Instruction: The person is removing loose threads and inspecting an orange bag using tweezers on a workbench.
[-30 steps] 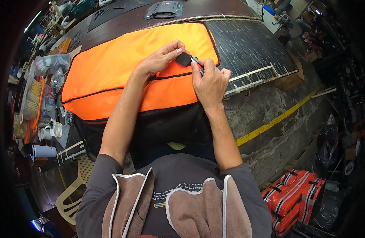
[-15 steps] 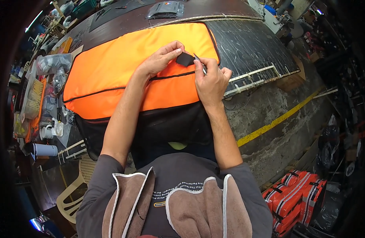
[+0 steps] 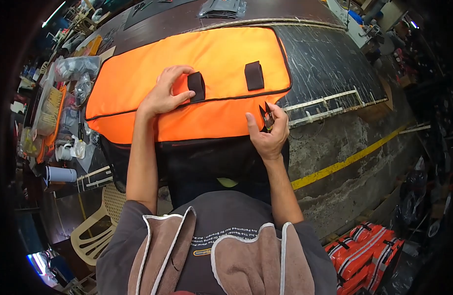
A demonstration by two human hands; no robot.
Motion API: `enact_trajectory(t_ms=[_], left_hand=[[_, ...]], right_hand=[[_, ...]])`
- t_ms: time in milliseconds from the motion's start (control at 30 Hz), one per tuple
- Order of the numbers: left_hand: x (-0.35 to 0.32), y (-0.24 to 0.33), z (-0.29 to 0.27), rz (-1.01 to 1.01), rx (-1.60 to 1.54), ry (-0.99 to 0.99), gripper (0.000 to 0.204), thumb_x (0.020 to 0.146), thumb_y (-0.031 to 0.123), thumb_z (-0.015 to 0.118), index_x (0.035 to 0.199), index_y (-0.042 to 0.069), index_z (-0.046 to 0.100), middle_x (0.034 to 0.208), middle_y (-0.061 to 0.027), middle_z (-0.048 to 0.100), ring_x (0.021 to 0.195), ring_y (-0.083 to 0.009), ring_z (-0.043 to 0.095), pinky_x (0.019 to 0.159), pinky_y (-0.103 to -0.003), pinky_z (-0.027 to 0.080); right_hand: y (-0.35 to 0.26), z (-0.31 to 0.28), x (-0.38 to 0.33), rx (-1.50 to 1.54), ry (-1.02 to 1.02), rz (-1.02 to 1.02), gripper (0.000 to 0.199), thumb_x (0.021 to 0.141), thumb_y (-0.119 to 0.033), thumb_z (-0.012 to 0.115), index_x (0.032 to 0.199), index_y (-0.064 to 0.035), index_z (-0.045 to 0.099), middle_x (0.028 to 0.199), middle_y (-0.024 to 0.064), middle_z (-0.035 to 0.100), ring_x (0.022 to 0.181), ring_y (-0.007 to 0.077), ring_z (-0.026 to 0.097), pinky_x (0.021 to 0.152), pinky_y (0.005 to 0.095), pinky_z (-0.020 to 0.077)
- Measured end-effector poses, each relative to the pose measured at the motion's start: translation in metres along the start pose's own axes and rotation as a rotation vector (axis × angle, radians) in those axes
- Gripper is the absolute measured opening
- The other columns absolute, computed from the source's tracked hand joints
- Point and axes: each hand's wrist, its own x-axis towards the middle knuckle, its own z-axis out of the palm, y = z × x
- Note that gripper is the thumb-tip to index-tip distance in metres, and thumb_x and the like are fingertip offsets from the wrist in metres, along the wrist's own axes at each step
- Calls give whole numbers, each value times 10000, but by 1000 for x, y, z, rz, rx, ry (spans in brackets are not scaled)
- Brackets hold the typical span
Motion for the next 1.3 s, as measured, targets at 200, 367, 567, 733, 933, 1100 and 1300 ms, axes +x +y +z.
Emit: enact_trajectory(t_ms=[200,367,567,733,933,1100,1300], left_hand=[[-21,8,-2,6,-417,60,452,888,7,857,1317,32,717,1114,-78,796,1049,-214,744,965,-366,587],[-36,14,-2,-58,-361,45,396,920,57,854,1309,51,780,1112,-118,815,1060,-268,746,976,-407,560],[-49,17,13,3,-98,166,405,965,196,844,1361,128,795,1126,-120,813,1036,-293,717,1051,-432,468],[-47,33,14,-20,-67,237,341,1017,123,769,1355,76,783,956,-105,798,891,-253,743,941,-400,529],[-6,55,7,-85,-390,480,151,1059,66,691,1135,-38,769,758,-112,731,621,-221,682,619,-373,514],[32,60,-3,-63,-118,521,197,1026,178,755,1113,4,786,823,-179,754,694,-328,714,686,-426,532],[36,18,14,-271,-49,494,250,1054,234,755,1181,25,808,906,-201,802,839,-360,798,789,-437,609]], right_hand=[[8,0,-11,-15,2,-32,548,877,-160,990,1293,-7,668,1095,96,700,804,173,626,703,318,541],[3,1,-5,8,6,-66,484,895,-146,981,1238,-19,664,1014,70,693,718,142,582,650,297,510],[1,-2,-9,23,-7,-34,434,909,-150,975,1161,-32,642,932,50,683,679,130,571,631,297,504],[0,-6,-10,4,-22,14,424,915,-159,975,1127,-39,628,883,36,652,668,112,548,621,290,493],[0,-6,-13,60,-5,102,435,917,-163,976,1003,-70,560,778,-14,524,643,90,445,571,287,406],[9,-13,-23,99,-20,6,535,899,-110,977,950,-102,445,754,-28,417,657,82,374,576,279,353],[5,-17,-44,257,-68,348,536,903,-23,939,961,-113,414,820,-33,404,695,75,371,773,246,489]])
